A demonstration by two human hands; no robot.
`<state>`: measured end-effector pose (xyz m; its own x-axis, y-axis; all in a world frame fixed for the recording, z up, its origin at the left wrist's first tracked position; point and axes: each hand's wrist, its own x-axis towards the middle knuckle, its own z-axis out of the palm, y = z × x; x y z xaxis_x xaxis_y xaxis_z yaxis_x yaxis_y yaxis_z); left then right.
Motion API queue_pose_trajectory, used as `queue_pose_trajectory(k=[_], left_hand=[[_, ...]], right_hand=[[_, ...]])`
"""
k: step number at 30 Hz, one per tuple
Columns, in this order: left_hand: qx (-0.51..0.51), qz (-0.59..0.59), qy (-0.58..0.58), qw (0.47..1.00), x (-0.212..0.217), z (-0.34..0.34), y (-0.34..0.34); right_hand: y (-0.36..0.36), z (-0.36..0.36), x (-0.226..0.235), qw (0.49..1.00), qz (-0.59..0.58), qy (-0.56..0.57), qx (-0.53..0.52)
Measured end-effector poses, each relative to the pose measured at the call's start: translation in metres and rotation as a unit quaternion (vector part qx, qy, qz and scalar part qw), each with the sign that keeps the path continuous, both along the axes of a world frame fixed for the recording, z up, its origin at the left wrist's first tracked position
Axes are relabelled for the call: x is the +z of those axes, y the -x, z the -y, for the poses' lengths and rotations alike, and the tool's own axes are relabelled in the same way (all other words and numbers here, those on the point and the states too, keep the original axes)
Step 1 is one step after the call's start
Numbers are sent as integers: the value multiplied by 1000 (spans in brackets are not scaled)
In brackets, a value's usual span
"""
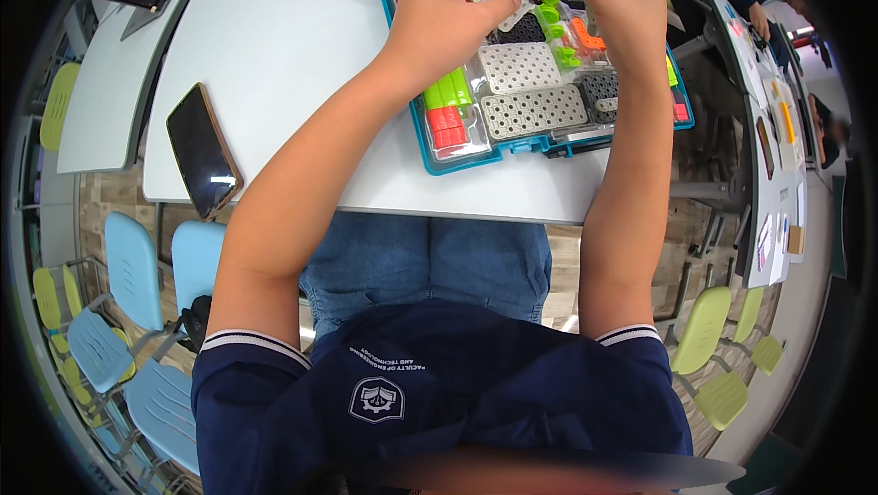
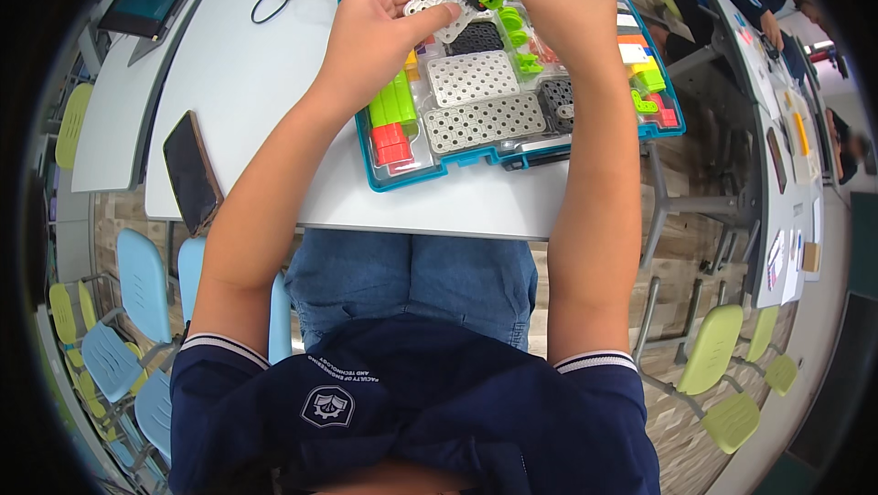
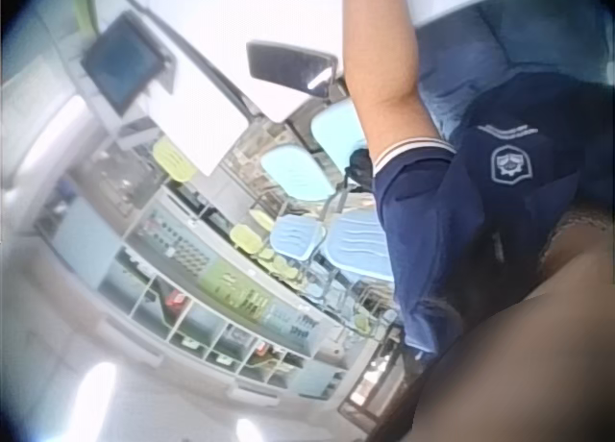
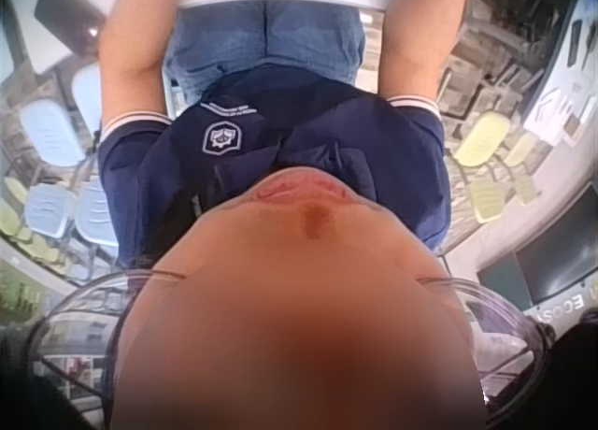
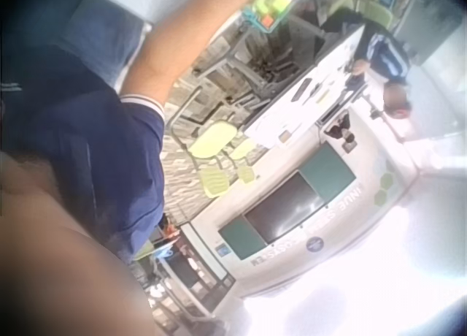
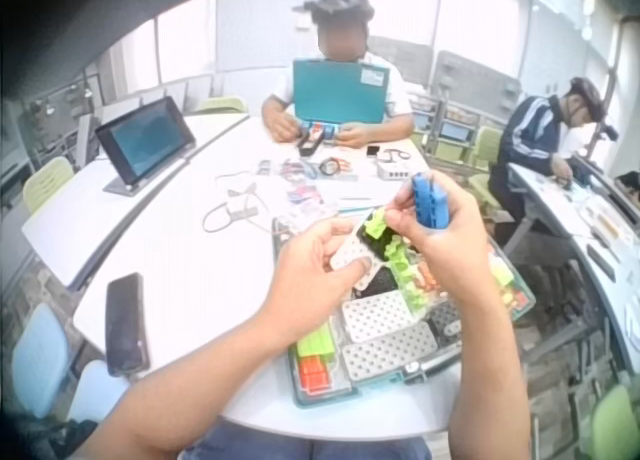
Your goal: The person uses a blue plastic tool to press and separate small plastic components from a perforated sheet inside a teal organizer. They repeatedly pick up the sheet, apply the tool to individual pieces, and place the sheet back into the organizer while handling the separated parts.
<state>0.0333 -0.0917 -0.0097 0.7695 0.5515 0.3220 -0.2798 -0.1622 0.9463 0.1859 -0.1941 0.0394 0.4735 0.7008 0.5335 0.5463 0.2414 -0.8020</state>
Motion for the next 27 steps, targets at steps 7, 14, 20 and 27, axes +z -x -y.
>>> queue_pose_trajectory(k=[7,14,20,27], left_hand=[[-69,38,120,990,1,1,-2],[-19,19,71,997,-7,-6,-3],[-52,26,78,995,-13,-12,-4],[-41,42,92,994,-16,-12,-6]], right_hand=[[2,-4,-5,1000,1,-2,-27],[6,-5,-5,999,-40,-9,7],[9,-3,-3,998,-67,-1,15],[7,-8,-10,999,-47,-10,10]])
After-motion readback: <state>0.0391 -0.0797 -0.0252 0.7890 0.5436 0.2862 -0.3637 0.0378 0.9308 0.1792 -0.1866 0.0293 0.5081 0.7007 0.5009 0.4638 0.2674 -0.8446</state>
